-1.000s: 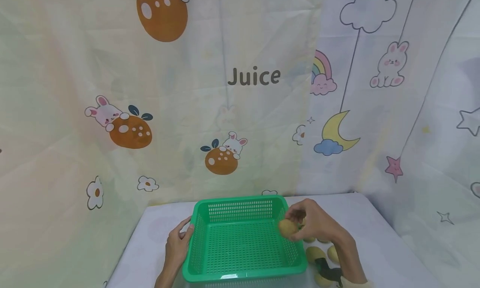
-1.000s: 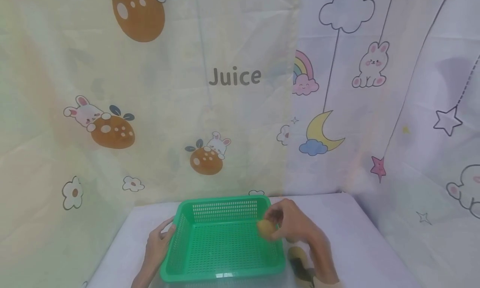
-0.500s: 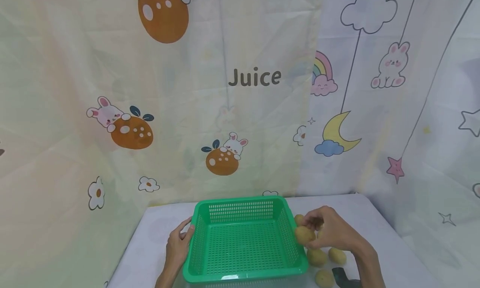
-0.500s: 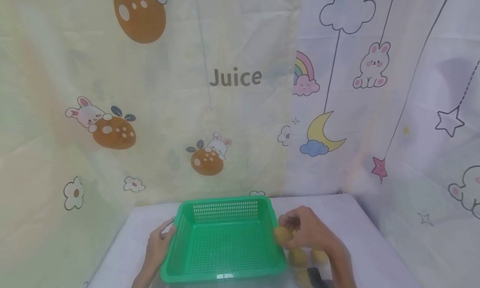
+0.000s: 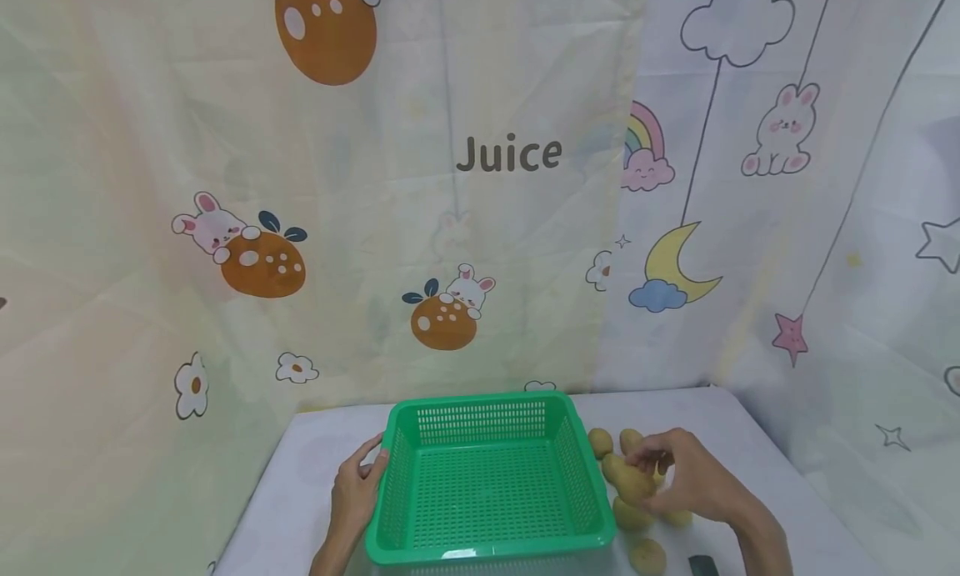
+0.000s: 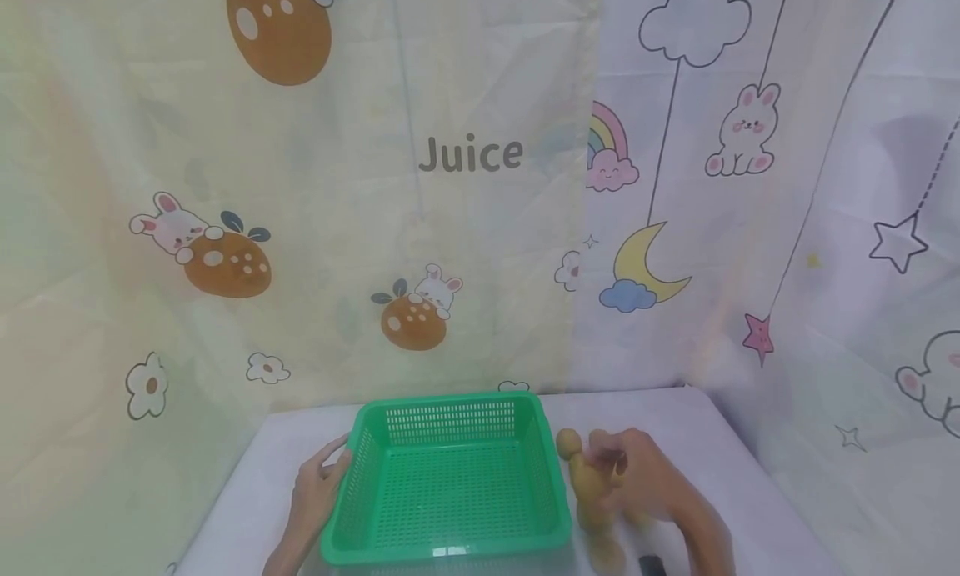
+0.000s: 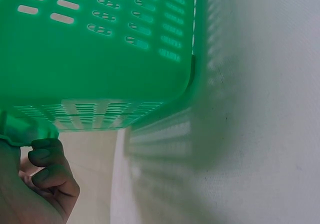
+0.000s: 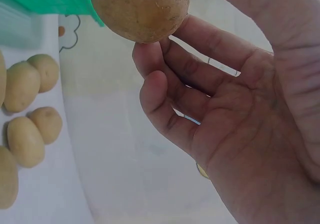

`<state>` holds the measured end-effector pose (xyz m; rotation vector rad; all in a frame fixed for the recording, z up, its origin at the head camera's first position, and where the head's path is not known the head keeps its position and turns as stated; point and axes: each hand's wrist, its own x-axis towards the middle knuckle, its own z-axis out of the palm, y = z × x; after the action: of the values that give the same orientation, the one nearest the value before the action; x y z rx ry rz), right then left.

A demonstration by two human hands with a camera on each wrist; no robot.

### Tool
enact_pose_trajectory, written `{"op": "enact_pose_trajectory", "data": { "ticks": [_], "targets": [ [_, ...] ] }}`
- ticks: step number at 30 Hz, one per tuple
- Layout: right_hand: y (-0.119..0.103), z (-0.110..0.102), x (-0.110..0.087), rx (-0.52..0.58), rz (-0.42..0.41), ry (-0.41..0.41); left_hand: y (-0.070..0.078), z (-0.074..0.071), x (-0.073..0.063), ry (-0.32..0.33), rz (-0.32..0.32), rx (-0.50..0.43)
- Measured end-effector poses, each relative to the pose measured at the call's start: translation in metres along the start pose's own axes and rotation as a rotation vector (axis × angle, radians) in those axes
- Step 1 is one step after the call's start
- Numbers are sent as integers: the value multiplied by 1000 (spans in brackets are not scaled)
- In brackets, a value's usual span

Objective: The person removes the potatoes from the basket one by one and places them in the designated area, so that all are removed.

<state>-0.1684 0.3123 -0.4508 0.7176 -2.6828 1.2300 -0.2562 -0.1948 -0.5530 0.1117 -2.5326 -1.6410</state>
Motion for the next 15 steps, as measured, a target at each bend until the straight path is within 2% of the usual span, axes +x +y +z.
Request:
{"op": "enact_pose_trajectory", "data": {
  "ticks": [10, 15],
  "targets": [
    [25, -2, -22, -45, 15, 25, 1, 1, -1, -8, -13, -5],
    [31, -1, -28, -52, 9, 22, 0, 2, 1, 2, -9, 4]
  ]
}}
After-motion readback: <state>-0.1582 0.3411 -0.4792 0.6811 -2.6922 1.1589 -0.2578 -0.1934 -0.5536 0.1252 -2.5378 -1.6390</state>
